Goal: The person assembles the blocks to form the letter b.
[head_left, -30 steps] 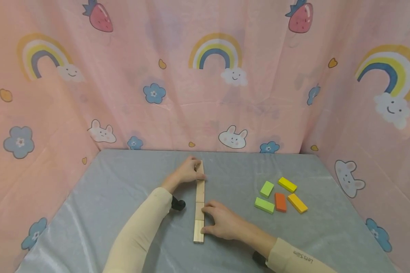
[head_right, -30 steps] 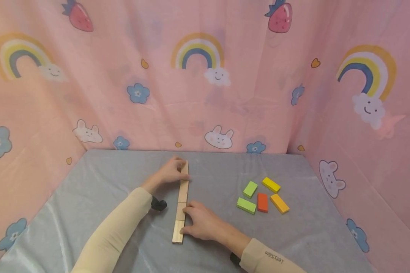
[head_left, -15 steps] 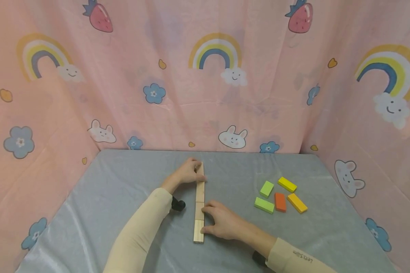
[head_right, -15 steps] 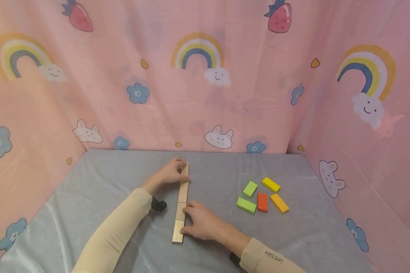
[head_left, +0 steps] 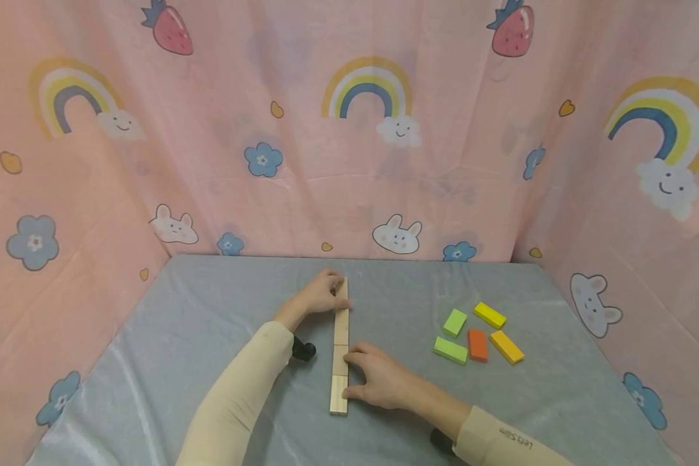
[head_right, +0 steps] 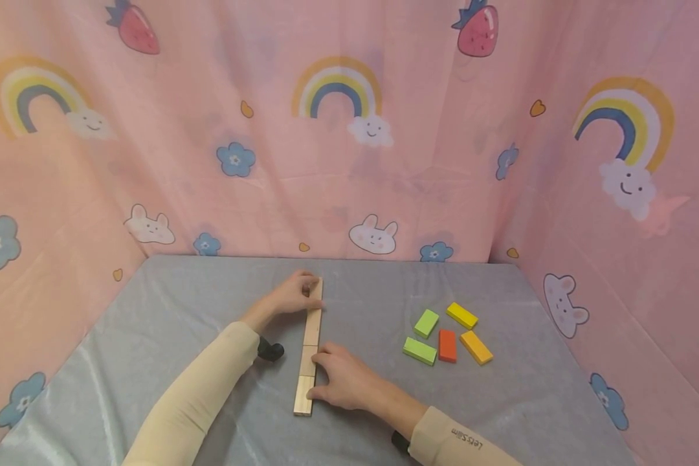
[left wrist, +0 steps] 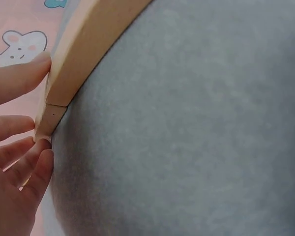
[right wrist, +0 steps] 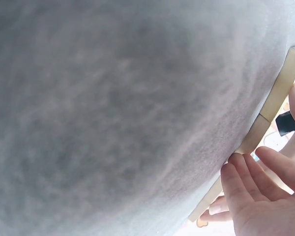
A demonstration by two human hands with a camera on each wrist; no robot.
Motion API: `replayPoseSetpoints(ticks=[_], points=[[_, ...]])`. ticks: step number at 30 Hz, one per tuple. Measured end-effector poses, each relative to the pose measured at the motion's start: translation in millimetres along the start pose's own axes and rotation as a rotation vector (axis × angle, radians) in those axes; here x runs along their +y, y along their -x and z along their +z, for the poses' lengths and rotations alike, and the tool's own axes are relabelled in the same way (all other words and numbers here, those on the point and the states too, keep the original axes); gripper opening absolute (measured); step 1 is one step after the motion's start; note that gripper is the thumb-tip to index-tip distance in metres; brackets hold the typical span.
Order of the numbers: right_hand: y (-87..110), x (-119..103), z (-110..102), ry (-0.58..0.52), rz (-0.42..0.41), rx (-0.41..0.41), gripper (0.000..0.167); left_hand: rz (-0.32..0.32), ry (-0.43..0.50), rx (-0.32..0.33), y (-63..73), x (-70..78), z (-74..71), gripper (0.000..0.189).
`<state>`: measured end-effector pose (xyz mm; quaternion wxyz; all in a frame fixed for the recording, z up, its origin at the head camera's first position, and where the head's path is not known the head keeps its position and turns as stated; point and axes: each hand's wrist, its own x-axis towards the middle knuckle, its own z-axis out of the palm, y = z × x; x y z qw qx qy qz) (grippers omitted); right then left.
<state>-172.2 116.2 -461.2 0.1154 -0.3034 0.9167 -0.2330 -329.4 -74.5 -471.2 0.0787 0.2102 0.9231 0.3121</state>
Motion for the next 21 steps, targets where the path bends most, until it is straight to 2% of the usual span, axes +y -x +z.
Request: replayPoseSetpoints(ticks=[9,21], points=[[0.8,-2.5,-0.3,0.002,0.021,-0.005,0.060,-0.003,0.044,0.000,1.1,-3.4,0.9,0.065],[0.5,-0.3,0.7,0.004,0.011,0.001,0.060,-0.005,0.031,0.016,1.5,-1.1,1.0,0.064]])
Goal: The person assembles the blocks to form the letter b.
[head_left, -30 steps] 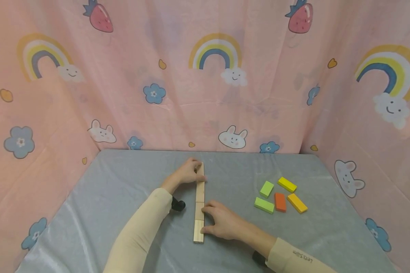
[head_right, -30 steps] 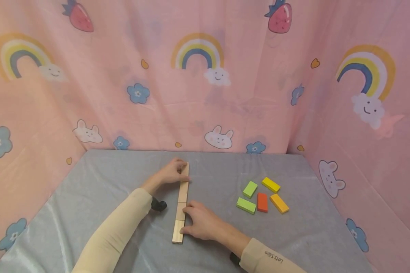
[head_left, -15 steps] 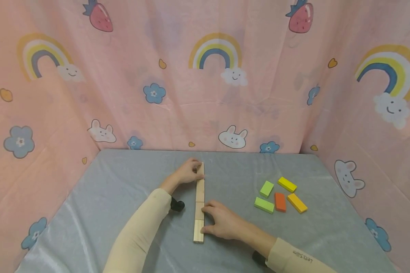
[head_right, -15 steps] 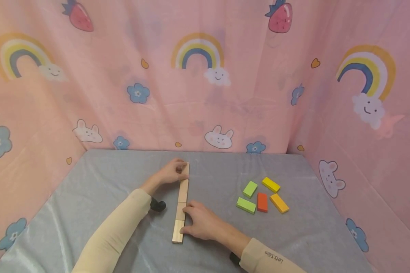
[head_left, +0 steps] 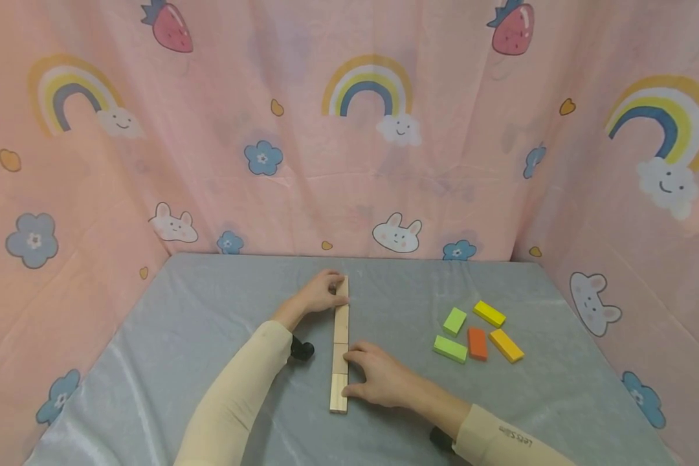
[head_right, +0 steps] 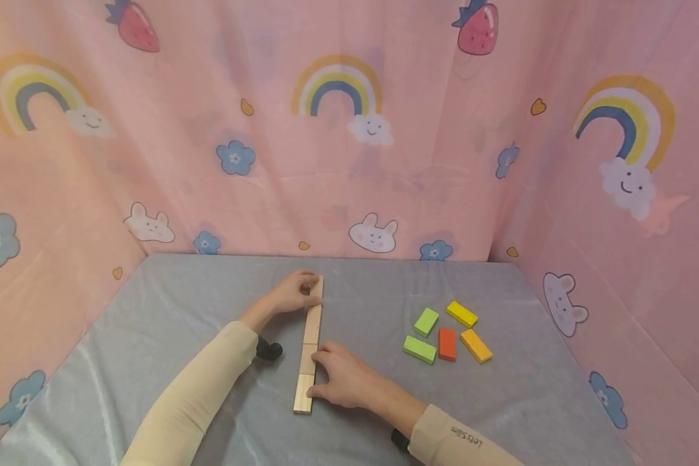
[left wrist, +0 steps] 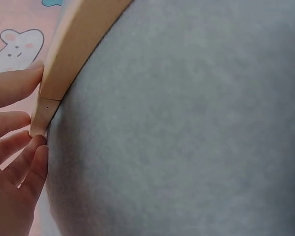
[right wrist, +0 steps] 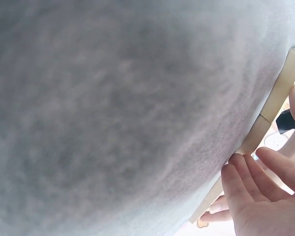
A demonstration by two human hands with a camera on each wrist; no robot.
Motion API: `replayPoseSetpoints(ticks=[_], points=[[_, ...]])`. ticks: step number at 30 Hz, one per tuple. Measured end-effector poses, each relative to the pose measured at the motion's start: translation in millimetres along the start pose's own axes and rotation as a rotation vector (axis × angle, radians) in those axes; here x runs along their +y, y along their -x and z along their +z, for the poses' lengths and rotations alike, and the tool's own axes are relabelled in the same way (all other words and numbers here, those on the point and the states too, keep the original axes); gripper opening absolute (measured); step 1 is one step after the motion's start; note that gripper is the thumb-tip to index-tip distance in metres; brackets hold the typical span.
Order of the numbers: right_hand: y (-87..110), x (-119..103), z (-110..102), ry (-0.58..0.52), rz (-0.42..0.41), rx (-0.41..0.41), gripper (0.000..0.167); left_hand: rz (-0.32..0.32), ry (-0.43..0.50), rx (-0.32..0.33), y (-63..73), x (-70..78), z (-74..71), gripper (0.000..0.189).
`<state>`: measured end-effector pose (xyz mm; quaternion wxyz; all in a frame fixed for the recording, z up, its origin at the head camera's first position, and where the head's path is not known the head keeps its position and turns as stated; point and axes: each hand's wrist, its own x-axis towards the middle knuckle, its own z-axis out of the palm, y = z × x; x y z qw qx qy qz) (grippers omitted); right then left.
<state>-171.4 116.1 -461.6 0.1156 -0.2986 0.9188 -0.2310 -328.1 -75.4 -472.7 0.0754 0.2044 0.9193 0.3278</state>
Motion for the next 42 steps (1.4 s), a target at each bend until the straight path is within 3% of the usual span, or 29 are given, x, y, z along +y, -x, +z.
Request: replayPoseSetpoints(ticks=[17,26,42], points=[[0.9,-0.6,-0.6,0.012,-0.012,0.010,0.059,0.012,-0.007,0.015,0.9,0.1,-0.4,0.060],[3.7,0.5,0.1,0.009,-0.024,0.015,0.055,0.036,-0.085,-0.006,14.6,6.9,-6.7,0.044],[17.2,10.4,-12.6,0.008,-0.053,0.065,0.037,0.061,-0.155,-0.076,42.3,13.8,-0.6,0.051]])
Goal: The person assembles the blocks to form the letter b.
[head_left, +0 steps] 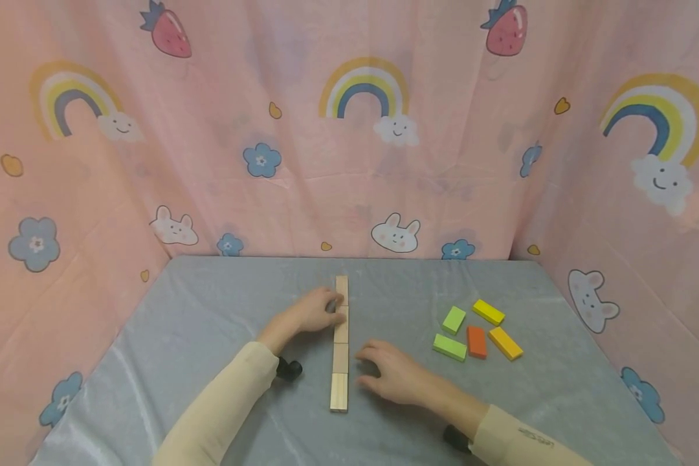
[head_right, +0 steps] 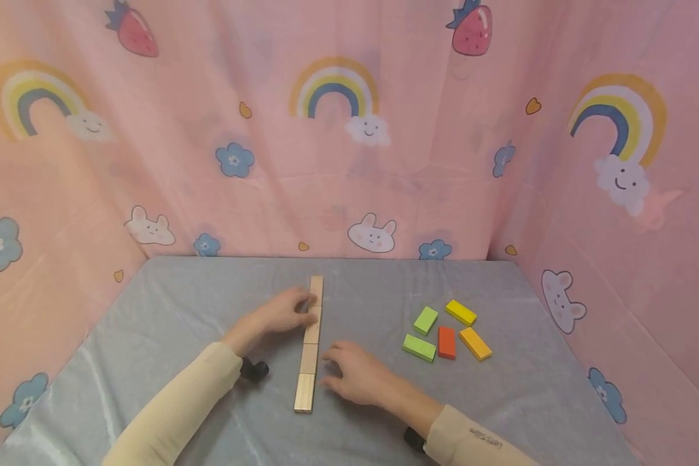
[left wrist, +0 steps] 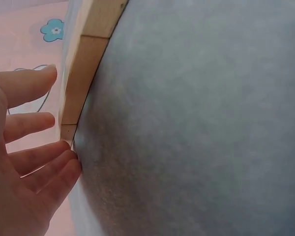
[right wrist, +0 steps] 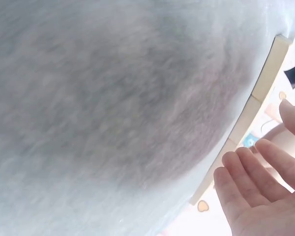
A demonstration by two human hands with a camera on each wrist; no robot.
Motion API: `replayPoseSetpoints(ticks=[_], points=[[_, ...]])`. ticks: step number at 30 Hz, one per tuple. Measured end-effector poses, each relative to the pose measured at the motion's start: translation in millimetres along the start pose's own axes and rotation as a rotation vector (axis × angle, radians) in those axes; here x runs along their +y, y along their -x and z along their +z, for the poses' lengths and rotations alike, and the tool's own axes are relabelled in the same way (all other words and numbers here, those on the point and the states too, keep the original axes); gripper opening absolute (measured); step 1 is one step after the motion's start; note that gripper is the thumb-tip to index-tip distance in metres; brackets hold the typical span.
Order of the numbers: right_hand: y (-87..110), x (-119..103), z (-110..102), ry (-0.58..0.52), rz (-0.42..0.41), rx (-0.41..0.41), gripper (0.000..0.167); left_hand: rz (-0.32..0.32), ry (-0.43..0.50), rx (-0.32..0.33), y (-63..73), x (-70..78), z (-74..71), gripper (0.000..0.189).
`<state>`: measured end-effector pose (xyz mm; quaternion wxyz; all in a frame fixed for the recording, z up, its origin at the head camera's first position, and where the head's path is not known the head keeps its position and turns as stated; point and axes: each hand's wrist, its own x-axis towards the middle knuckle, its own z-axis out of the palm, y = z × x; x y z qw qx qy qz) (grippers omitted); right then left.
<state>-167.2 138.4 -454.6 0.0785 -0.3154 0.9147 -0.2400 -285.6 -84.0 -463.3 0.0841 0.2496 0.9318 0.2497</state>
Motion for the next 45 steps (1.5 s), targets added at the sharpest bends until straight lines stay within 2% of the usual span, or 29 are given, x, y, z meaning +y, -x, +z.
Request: replayPoseSetpoints(ticks=[5,11,26,31,38,45], points=[[5.6,4.9,-5.0,-0.007,-0.013,0.024,0.035,-0.011,0.014,-0.019,6.2,0.5,0.7,0.055],[13.8,11.3,-14.3,-0.043,0.014,0.059,0.032,-0.015,0.012,-0.032,12.2,0.8,2.1,0.059],[40.5,38.9,-37.3,-0.003,0.151,0.132,0.033,0.013,-0.002,-0.036,22.4,6.0,3.5,0.059],[48.6,48.6,-47.4,-0.042,0.229,0.155,0.034,0.024,-0.010,-0.037,23.4,8.1,4.5,0.058],[61.7,63.3,-57.7,-0.061,0.264,0.242,0.033,0.020,-0.026,-0.034,22.8,8.3,6.3,0.058],[71.7,74.1,-65.8,-0.100,0.357,0.244,0.038,0.007,-0.022,-0.029,23.6,7.4,6.6,0.059]])
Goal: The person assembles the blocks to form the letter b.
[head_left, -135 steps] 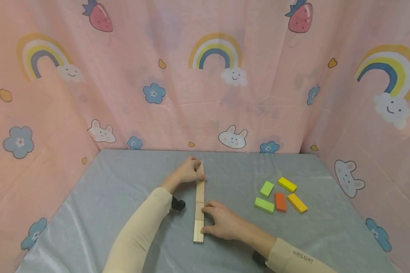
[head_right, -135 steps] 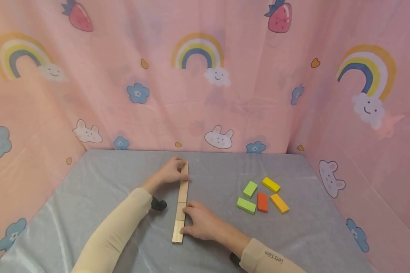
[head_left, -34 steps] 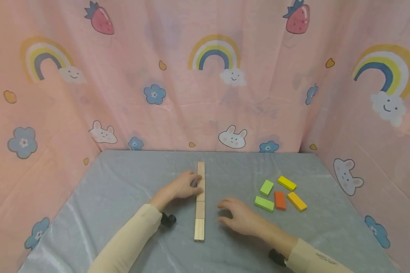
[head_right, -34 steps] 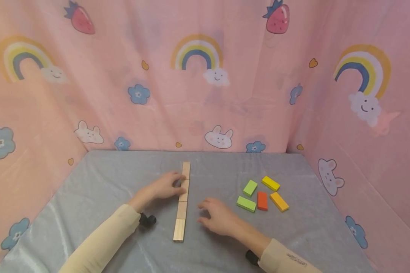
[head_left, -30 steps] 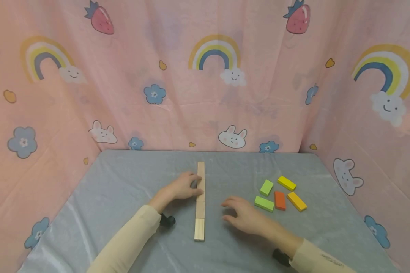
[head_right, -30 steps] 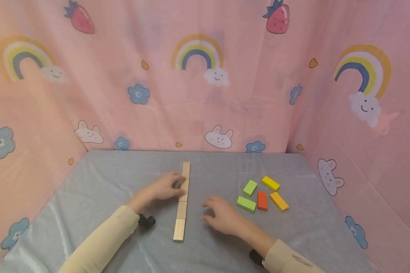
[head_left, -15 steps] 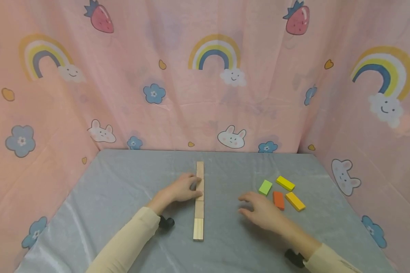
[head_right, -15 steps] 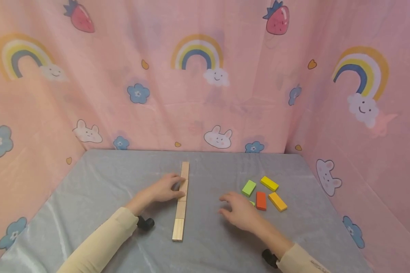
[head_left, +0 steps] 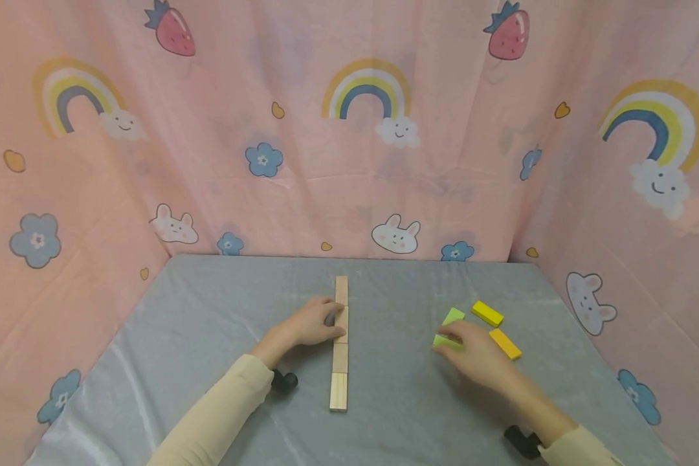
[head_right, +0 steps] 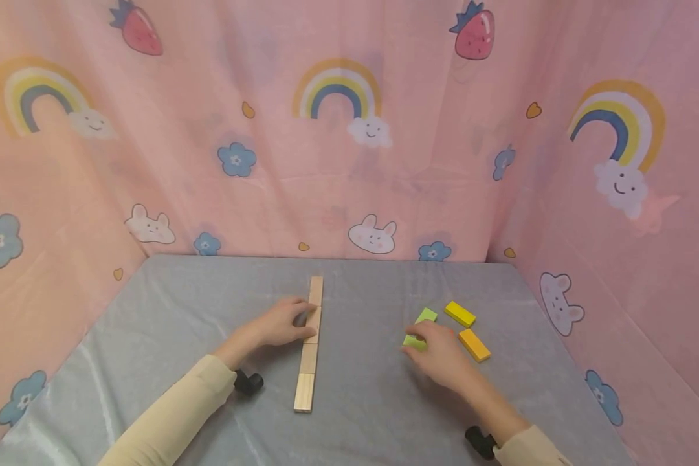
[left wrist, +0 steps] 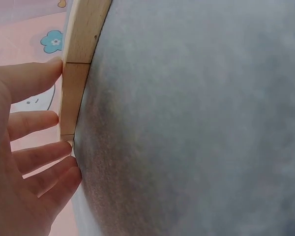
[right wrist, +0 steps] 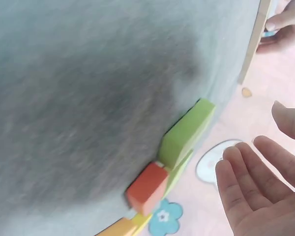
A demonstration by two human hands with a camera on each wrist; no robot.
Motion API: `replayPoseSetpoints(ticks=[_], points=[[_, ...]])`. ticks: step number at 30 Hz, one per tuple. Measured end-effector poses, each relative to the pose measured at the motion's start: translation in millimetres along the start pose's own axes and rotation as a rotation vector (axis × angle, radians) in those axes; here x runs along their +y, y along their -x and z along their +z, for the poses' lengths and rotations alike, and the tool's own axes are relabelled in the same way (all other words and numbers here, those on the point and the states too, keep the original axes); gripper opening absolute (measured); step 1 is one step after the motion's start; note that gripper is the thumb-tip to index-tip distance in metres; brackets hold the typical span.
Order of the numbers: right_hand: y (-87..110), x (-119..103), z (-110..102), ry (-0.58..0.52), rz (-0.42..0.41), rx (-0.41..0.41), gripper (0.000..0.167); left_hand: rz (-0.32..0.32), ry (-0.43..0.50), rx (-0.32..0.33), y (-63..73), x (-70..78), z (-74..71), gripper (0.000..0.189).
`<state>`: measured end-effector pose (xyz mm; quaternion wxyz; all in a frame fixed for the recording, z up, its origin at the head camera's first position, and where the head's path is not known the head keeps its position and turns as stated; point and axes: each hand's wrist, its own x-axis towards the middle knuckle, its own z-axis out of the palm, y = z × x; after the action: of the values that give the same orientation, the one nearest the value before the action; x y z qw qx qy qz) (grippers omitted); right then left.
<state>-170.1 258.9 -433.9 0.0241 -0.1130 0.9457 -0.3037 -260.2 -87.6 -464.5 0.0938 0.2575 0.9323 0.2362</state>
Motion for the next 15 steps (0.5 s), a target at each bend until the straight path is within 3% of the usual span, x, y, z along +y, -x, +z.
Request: replayPoseSetpoints(ticks=[6,15], points=[[0.6,14.9,-1.8,0.023,0.008,0.045,0.039,-0.003,0.004,-0.002,0.9,0.1,0.4,0.059],[1.7,26.8,-3.9,0.079,0.062,0.024,0.040,-0.002,0.003,-0.005,1.4,0.1,-0.2,0.060]])
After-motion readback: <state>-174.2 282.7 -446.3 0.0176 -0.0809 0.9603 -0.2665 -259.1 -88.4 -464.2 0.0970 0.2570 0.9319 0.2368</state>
